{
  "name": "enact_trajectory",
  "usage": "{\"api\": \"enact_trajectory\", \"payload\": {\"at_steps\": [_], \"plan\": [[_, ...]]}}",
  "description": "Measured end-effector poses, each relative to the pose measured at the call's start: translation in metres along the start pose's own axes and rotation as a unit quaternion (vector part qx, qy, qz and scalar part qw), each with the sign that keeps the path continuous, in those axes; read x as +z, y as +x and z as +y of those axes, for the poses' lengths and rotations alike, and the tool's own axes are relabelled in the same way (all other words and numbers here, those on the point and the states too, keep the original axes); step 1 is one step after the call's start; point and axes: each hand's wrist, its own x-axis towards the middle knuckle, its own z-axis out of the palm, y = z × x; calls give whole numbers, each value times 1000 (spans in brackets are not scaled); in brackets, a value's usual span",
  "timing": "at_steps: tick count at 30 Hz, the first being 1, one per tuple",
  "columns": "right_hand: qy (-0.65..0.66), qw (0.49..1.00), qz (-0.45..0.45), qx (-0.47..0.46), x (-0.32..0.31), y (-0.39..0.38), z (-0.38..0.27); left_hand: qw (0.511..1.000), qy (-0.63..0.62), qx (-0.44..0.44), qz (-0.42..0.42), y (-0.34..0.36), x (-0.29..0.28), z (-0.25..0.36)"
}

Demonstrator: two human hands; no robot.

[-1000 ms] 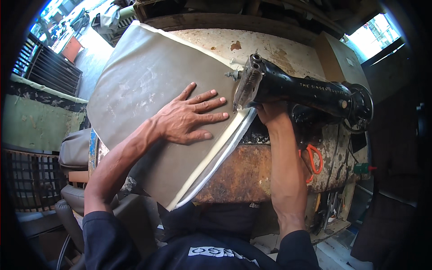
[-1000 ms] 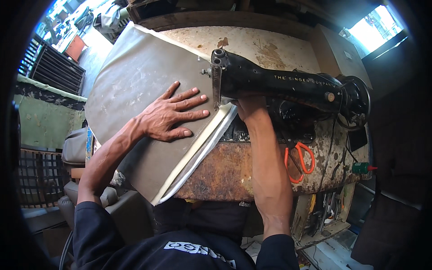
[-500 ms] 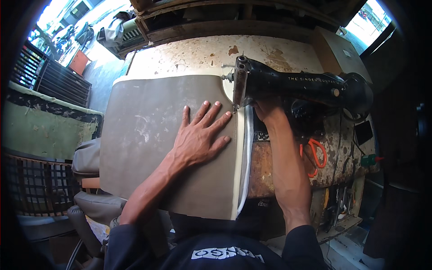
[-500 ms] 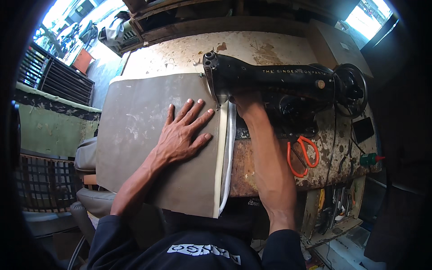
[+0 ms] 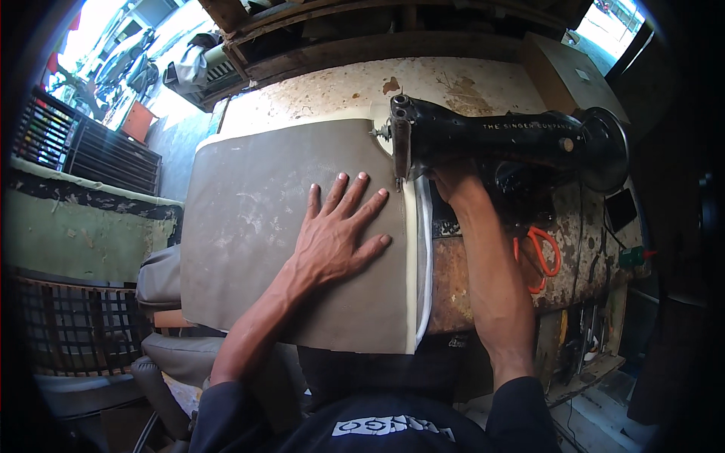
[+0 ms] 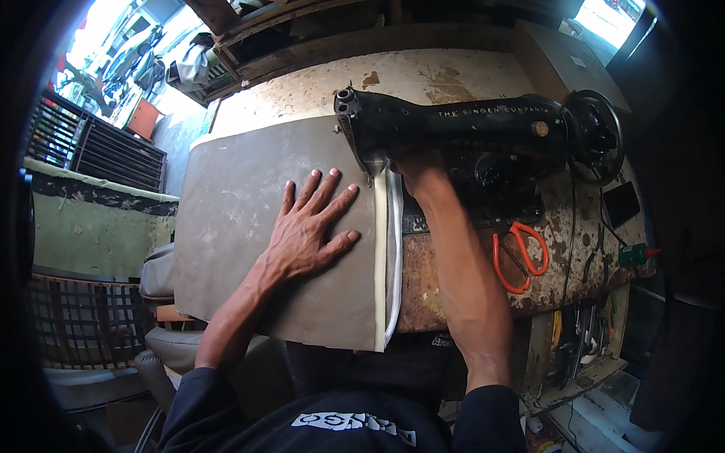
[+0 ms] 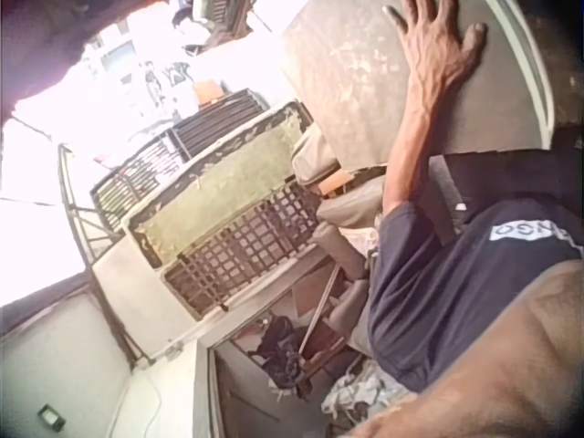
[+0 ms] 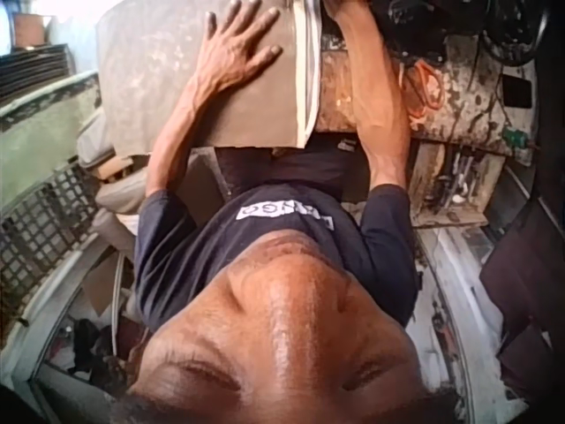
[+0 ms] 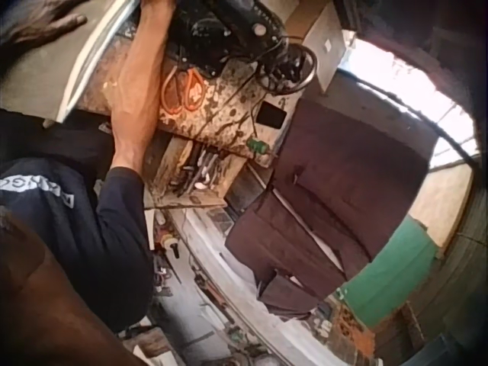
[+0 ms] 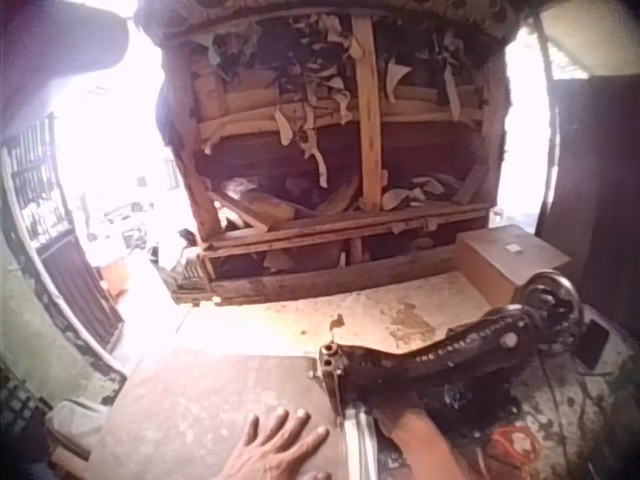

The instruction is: The person prepares and attaches a fabric cover to a piece of foam, using a sewing machine to stitch along the edges and shears to trim the excess material.

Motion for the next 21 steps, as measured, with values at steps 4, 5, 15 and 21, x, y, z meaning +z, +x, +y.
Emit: {"api": "enact_trajectory", "payload": {"at_steps": [4,5,15,21], "plan": [[-10,1000,15,-6,1,1,-2,999,1,5,-33,-3,-4,10],[-23,1000,10,4,-2,4,0,1000,2,5,-20,-4,-2,13],[-31,999,35,-5,3,0,-2,999,-4,23,-46,-3,-5,14],[-2,1000,-10,-20,-5,2,3,1000,12,21,-15,-1,-4,14]]}}
